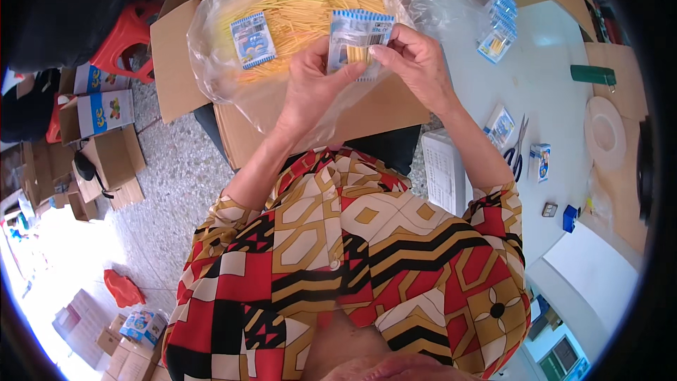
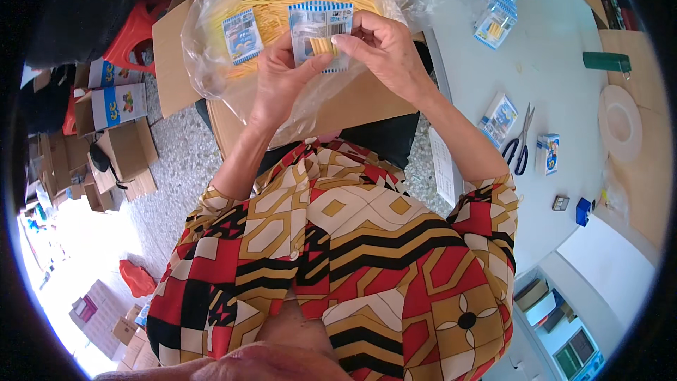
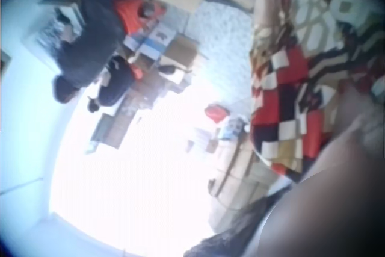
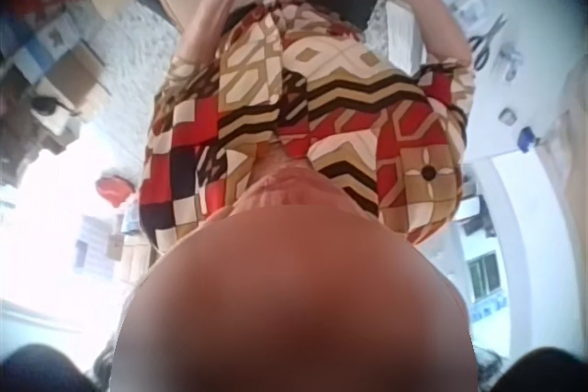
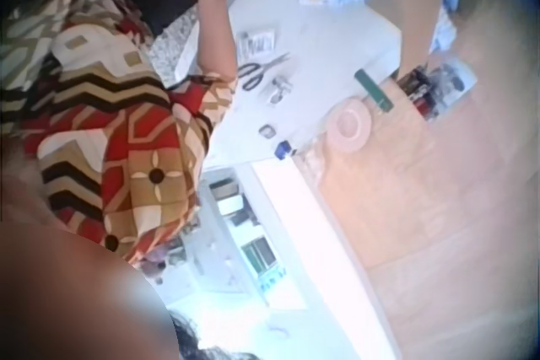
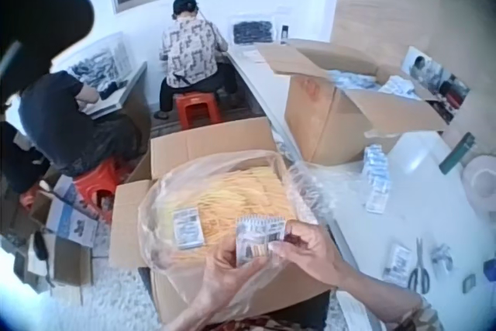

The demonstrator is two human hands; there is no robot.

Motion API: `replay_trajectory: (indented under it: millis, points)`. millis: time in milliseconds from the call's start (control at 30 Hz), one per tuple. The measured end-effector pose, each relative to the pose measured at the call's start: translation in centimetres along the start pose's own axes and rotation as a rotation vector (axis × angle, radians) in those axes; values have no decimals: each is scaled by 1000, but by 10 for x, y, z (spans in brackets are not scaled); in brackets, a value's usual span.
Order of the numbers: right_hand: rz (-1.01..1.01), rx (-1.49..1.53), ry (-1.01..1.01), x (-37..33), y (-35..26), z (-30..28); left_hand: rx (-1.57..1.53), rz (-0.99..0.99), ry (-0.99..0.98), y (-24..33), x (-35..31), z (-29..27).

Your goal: Placing thin yellow sticks into small blue packets and organizing them.

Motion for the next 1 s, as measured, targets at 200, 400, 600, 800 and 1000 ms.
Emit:
replay_trajectory:
  millis: [200,400,600,800,1000]
  points:
    - [42,170,106,-12,1,-9,204,-22,-18,-8,8,8]
    - [36,-51,61,-29,17,-47,124,-18,-87,-8,1,16]
    - [92,-472,352,-63,16,-186,298,46,13,-12,0,-19]
    - [215,-552,494,-96,78,-256,262,28,87,-12,2,-46]
    - [262,-782,467,-81,106,-264,549,225,485,8,4,-122]
Point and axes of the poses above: each hand's wrist, its own x-axis towards the middle knuckle, its own z-axis out of the palm, y = z × x, the point moved 2 cm from there along x, towards the middle knuckle, and after that the axes turned 15 degrees about -z, right-handed, at the moved point
